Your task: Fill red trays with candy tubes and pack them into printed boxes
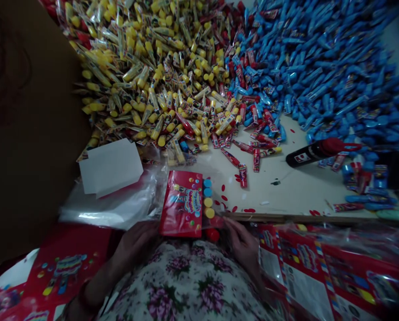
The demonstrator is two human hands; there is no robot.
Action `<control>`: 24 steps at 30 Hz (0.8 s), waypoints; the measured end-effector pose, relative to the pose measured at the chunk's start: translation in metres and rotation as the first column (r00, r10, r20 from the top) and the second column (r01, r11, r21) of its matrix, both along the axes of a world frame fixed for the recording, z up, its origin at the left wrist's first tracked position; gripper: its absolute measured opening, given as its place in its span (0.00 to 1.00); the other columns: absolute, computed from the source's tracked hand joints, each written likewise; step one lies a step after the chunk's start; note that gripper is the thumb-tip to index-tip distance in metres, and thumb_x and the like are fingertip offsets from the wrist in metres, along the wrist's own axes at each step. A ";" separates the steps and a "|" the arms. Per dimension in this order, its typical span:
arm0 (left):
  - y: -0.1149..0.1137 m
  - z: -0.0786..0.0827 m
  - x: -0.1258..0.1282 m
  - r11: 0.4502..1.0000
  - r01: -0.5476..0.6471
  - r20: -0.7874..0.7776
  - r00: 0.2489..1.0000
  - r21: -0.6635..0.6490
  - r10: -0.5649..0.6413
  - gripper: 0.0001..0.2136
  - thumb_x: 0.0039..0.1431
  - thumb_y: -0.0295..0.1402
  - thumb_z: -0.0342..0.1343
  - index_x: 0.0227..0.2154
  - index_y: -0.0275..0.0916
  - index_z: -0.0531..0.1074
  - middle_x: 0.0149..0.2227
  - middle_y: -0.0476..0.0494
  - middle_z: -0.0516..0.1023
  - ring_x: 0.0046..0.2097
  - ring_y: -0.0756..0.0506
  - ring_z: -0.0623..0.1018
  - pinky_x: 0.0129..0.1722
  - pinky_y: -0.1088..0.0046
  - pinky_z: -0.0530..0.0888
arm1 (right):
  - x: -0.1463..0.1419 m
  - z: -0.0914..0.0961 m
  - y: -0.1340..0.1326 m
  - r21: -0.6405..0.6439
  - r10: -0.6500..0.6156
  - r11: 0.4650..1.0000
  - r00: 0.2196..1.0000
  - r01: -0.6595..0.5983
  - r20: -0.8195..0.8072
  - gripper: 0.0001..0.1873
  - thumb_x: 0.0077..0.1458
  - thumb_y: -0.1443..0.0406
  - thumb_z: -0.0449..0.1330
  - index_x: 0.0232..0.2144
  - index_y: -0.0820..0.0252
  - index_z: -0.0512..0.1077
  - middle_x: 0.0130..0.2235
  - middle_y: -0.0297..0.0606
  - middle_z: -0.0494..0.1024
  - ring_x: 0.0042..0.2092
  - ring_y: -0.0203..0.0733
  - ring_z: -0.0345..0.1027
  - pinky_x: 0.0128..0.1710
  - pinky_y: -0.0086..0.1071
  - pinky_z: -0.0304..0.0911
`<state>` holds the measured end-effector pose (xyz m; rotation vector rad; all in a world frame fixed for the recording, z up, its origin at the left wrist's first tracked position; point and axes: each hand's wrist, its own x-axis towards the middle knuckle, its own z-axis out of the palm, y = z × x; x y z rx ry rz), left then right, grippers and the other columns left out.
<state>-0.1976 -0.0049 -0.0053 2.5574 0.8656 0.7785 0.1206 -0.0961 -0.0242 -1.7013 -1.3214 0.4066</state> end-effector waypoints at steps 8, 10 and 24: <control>-0.014 0.036 0.003 0.993 -0.112 -0.032 0.993 -0.031 0.111 0.10 0.63 0.27 0.48 0.44 0.41 0.69 0.40 0.43 0.78 0.41 0.48 0.78 0.40 0.76 0.75 | -0.003 0.028 -0.012 0.019 -0.028 0.999 0.999 0.028 0.040 0.12 0.57 0.70 0.59 0.41 0.53 0.77 0.38 0.31 0.82 0.36 0.35 0.77 0.39 0.25 0.73; 0.004 0.057 0.017 0.989 -0.146 -0.009 0.989 0.023 0.147 0.08 0.60 0.23 0.49 0.39 0.41 0.69 0.35 0.47 0.77 0.36 0.51 0.78 0.36 0.80 0.74 | 0.005 0.044 0.003 0.087 -0.038 0.996 0.995 0.030 0.093 0.13 0.56 0.72 0.59 0.41 0.53 0.77 0.37 0.31 0.82 0.35 0.35 0.77 0.38 0.25 0.73; 0.156 0.147 0.108 0.989 -0.135 0.027 0.990 -0.061 0.137 0.08 0.58 0.28 0.50 0.28 0.35 0.73 0.24 0.50 0.75 0.26 0.52 0.71 0.27 0.79 0.64 | 0.064 0.131 0.148 0.136 -0.204 0.975 0.954 0.177 0.218 0.18 0.60 0.55 0.52 0.40 0.60 0.76 0.32 0.40 0.79 0.30 0.41 0.71 0.34 0.35 0.66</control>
